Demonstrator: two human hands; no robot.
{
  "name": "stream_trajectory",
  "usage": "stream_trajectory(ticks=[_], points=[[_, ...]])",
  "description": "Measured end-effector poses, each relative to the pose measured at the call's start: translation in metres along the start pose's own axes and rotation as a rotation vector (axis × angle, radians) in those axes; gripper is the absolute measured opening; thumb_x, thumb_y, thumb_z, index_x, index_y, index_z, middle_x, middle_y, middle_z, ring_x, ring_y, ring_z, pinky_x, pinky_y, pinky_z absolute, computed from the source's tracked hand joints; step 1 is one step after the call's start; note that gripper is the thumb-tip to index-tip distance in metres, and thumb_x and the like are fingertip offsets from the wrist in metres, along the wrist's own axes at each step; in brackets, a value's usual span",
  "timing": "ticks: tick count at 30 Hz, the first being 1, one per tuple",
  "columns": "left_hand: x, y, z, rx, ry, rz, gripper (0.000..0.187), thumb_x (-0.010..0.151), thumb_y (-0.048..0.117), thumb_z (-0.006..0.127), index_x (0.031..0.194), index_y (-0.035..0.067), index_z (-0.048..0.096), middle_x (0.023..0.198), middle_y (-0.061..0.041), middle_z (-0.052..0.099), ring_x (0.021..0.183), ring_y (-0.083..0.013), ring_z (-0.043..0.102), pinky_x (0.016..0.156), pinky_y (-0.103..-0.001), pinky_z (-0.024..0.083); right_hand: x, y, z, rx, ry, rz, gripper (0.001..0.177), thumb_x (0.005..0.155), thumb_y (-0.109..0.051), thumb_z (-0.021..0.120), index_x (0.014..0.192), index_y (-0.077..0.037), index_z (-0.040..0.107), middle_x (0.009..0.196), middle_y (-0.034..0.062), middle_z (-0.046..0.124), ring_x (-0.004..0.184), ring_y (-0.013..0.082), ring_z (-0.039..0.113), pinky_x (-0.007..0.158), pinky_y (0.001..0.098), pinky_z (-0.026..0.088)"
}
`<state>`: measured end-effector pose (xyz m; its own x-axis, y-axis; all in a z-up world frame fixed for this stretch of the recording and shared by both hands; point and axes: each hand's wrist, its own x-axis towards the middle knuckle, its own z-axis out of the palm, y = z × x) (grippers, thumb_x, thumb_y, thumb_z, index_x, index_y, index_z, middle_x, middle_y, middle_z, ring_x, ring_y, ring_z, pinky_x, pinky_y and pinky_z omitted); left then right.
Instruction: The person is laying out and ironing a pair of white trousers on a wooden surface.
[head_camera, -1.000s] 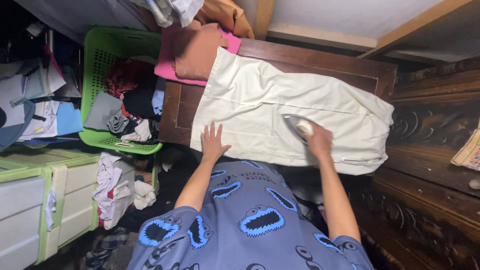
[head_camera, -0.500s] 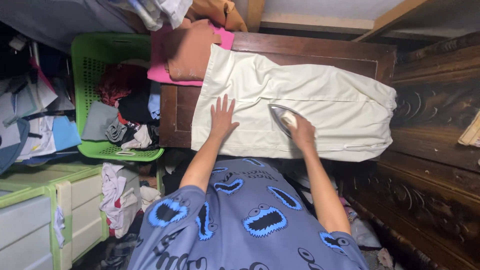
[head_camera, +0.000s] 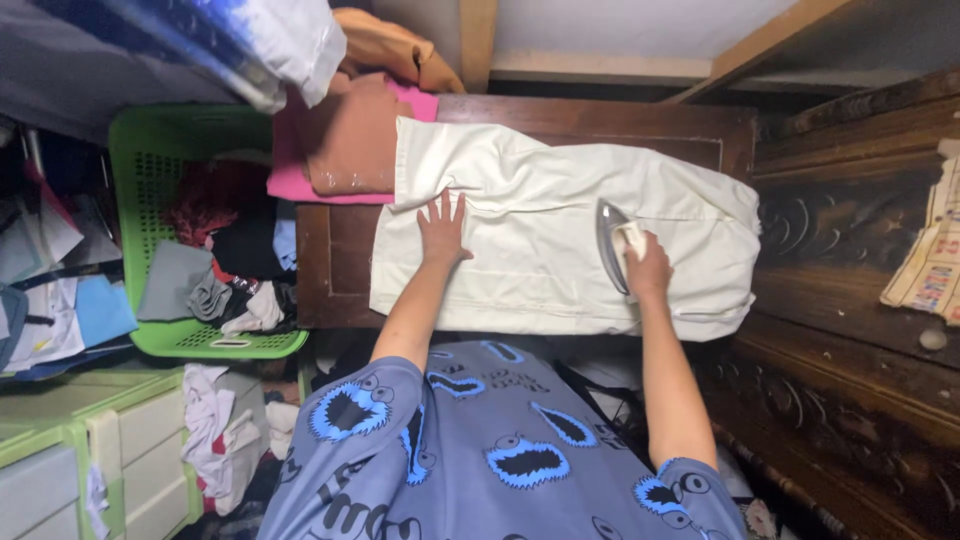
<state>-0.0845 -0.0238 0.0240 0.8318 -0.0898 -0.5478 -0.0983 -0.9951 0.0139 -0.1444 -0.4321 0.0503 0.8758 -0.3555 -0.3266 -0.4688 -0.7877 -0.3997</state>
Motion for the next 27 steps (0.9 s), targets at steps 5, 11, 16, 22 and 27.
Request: stream_trajectory(ticks=[5,11,16,22,27], points=[[-0.012,-0.003,0.000,-0.104,0.097,0.042,0.139,0.062,0.058,0.091,0.166,0.018,0.009,0.172,-0.019,0.005,0.154,-0.0438,0.014,0.119,-0.065,0.025,0.008,0.009,-0.012,0.128,-0.010,-0.035,0.052,0.096,-0.034,0.067,0.141,-0.011,0.056,0.124,0.0222,0.067,0.117,0.0414,0.062,0.101,0.0506,0.047],[-0.105,-0.039,0.023,-0.330,0.287,0.045,0.121,0.071,0.055,0.086,0.164,0.016,0.020,0.169,-0.021,0.008,0.155,-0.0431,0.011,0.122,-0.064,0.016,-0.017,0.009,0.023,0.117,-0.074,-0.312,0.055,0.095,-0.035,0.070,0.139,-0.005,0.057,0.125,0.0249,0.067,0.115,0.0427,0.064,0.098,0.0482,0.049],[-0.160,-0.077,0.075,-0.284,0.242,-0.001,0.119,0.071,0.059,0.083,0.162,0.015,0.020,0.168,-0.022,0.007,0.155,-0.0426,0.011,0.123,-0.058,0.016,-0.058,-0.062,0.042,-0.072,-0.184,-0.508,0.056,0.089,-0.031,0.073,0.137,-0.004,0.060,0.124,0.0223,0.069,0.113,0.0412,0.064,0.092,0.0523,0.046],[-0.166,-0.091,0.088,-0.311,0.233,0.000,0.116,0.073,0.059,0.080,0.163,0.015,0.022,0.171,-0.018,0.009,0.157,-0.0377,0.012,0.126,-0.053,0.018,-0.104,-0.154,0.062,-0.190,-0.339,-0.700,0.047,0.091,-0.034,0.072,0.134,-0.016,0.063,0.103,0.0157,0.071,0.100,0.0356,0.065,0.089,0.0511,0.047],[-0.175,-0.113,0.094,-0.290,0.175,-0.146,0.118,0.073,0.063,0.079,0.164,0.017,0.018,0.171,-0.012,0.008,0.157,-0.0350,0.011,0.121,-0.064,0.012,-0.104,-0.172,0.074,-0.124,-0.314,-0.862,0.047,0.091,-0.032,0.072,0.133,-0.013,0.061,0.093,0.0146,0.068,0.093,0.0380,0.064,0.081,0.0521,0.047]])
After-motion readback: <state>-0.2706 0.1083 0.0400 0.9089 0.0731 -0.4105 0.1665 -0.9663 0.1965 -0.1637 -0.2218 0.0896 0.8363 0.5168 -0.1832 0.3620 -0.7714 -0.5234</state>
